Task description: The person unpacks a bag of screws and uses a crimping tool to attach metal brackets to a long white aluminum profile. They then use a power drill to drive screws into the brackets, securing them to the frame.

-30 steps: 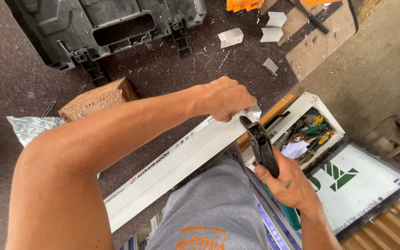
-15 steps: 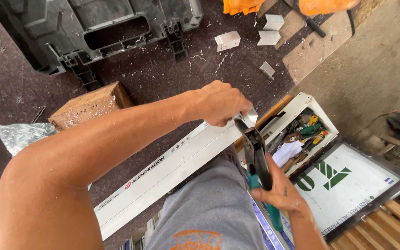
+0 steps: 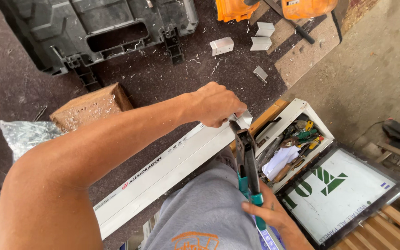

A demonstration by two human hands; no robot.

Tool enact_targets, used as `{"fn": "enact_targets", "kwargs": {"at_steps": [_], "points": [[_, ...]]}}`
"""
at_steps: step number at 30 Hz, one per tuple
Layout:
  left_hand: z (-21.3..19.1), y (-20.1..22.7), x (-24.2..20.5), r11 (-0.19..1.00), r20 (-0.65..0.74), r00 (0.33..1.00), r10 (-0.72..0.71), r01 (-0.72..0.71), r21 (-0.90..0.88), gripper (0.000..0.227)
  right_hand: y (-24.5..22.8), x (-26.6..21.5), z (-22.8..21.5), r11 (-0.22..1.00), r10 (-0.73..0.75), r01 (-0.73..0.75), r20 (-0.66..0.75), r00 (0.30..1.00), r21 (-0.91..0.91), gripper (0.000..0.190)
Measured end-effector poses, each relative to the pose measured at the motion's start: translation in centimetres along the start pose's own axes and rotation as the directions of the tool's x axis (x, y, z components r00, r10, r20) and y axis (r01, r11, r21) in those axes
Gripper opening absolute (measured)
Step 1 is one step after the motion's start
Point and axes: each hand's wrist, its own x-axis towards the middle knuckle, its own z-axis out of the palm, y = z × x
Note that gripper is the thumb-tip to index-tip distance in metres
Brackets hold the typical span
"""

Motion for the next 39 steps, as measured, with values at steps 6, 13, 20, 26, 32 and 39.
{"fn": "enact_targets", "kwargs": {"at_steps": [6, 13, 20, 26, 32, 39], "points": [[1.2, -0.1, 0.0, 0.997, -0.058, 0.998, -0.024, 0.020, -0.070, 0.036, -0.6, 0.7, -2.1, 0.993, 0.014, -0.015, -0.010, 1.000, -0.116, 0.078], [3.2, -1.1, 0.3, 0.998, -0.157, 0.987, 0.042, -0.050, -0.048, 0.039, -0.2, 4.0, -1.1, 0.977, -0.115, 0.129, 0.091, 0.989, -0.167, 0.045], [1.7, -2.4, -0.9, 0.998, -0.297, 0.955, -0.015, -0.003, -0.060, 0.032, -6.5, 0.1, -2.9, 0.942, -0.051, 0.019, -0.088, 0.995, -0.335, 0.063], [0.3, -2.3, -2.2, 0.997, -0.353, 0.933, -0.069, 0.055, -0.051, 0.034, -14.9, -3.8, -2.5, 0.692, -0.462, 0.343, -0.024, 0.887, -0.635, 0.077], [0.3, -2.2, -1.6, 0.996, -0.292, 0.953, -0.082, 0.065, -0.068, 0.043, -17.5, -3.7, -5.1, 0.859, -0.109, 0.051, -0.085, 0.990, -0.510, 0.088], [-0.6, -0.8, -2.4, 0.987, -0.282, 0.947, -0.153, 0.133, -0.088, 0.037, -7.6, 1.9, -6.1, 0.895, -0.202, 0.086, 0.224, 0.953, 0.437, 0.089]]}}
